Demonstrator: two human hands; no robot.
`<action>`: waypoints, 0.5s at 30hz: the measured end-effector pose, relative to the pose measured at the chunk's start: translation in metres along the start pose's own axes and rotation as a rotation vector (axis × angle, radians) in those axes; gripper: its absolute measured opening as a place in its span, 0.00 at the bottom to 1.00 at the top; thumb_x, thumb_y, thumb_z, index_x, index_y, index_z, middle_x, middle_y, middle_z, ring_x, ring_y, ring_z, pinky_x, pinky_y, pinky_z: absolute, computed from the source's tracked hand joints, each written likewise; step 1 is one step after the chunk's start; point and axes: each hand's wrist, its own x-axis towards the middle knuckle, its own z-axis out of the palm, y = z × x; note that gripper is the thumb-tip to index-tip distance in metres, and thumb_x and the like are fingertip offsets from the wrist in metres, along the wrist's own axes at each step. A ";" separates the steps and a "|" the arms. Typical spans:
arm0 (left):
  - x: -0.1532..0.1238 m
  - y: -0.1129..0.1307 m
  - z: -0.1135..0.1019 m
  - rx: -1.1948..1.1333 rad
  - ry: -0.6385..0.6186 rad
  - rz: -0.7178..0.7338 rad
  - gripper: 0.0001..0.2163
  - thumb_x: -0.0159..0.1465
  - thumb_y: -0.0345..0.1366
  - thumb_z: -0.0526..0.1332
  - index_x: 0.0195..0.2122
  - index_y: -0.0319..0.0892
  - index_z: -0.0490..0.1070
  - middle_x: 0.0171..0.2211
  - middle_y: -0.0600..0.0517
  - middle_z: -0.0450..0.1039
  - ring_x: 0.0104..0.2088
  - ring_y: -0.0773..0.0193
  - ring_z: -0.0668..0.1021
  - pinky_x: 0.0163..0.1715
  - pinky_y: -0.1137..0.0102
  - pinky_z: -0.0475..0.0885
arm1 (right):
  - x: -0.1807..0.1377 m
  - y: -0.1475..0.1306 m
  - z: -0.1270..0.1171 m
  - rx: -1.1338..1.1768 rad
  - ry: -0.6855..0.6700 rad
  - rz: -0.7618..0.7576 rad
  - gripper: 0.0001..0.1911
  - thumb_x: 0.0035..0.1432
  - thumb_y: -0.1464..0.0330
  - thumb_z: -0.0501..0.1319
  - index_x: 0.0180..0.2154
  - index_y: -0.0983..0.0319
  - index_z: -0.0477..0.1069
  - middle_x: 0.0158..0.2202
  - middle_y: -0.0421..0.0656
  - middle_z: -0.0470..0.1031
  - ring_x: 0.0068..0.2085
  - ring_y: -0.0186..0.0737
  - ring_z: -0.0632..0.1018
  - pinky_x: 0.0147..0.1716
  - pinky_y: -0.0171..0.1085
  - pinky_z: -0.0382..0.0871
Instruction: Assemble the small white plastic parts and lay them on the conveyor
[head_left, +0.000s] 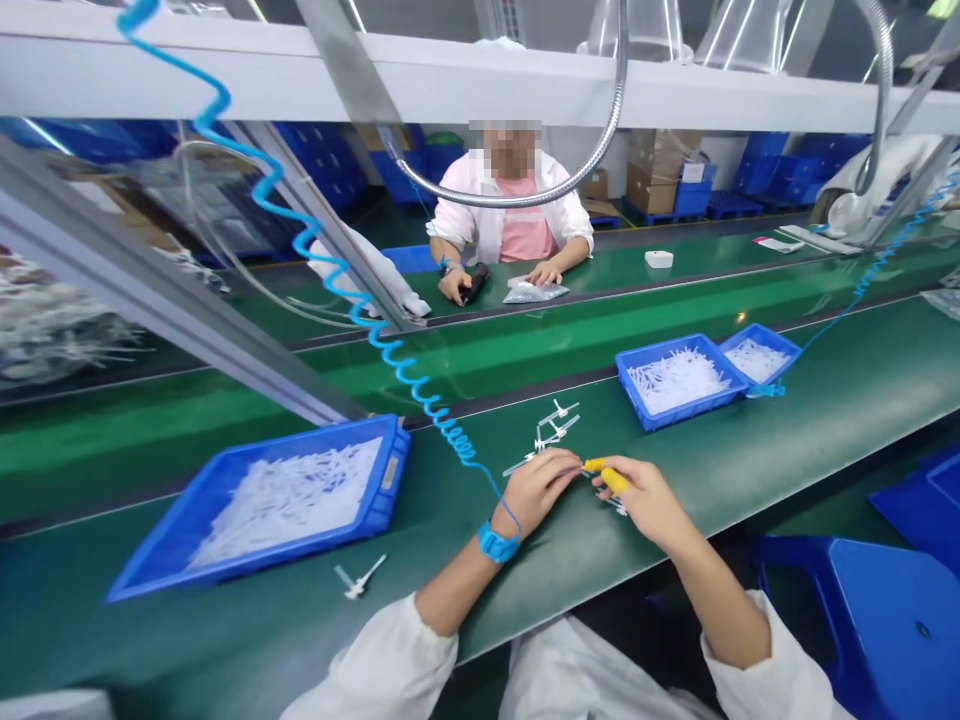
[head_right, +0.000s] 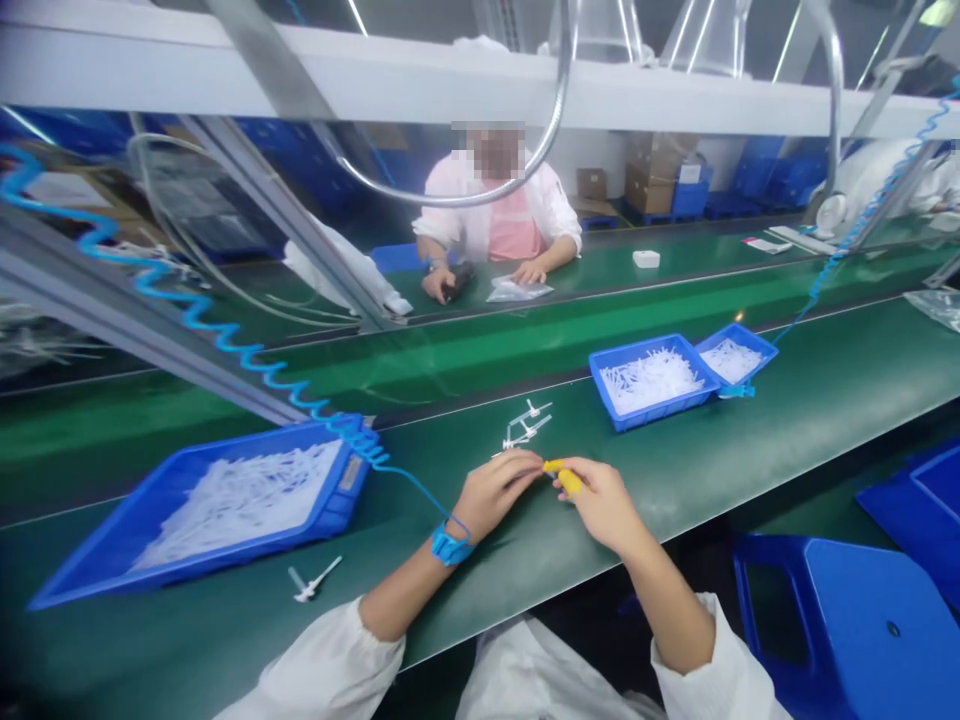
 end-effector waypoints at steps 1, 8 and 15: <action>0.000 0.002 0.000 -0.040 0.016 -0.055 0.07 0.75 0.36 0.62 0.48 0.44 0.80 0.44 0.47 0.82 0.46 0.60 0.83 0.49 0.66 0.80 | 0.003 -0.005 -0.011 -0.037 0.034 -0.038 0.15 0.65 0.60 0.63 0.48 0.55 0.84 0.43 0.45 0.85 0.43 0.49 0.84 0.42 0.45 0.81; -0.005 0.022 0.015 -0.755 0.063 -0.567 0.15 0.64 0.46 0.73 0.40 0.38 0.80 0.44 0.45 0.79 0.38 0.60 0.84 0.43 0.65 0.84 | 0.099 -0.045 -0.127 -0.923 0.282 -0.221 0.16 0.66 0.72 0.59 0.50 0.64 0.83 0.53 0.53 0.83 0.53 0.51 0.81 0.56 0.46 0.73; -0.003 0.022 0.016 -1.012 0.015 -0.825 0.21 0.57 0.46 0.79 0.40 0.36 0.79 0.37 0.47 0.80 0.36 0.61 0.84 0.43 0.68 0.82 | 0.161 -0.032 -0.150 -1.257 0.110 -0.086 0.09 0.57 0.77 0.68 0.38 0.64 0.86 0.42 0.53 0.86 0.45 0.51 0.84 0.51 0.39 0.73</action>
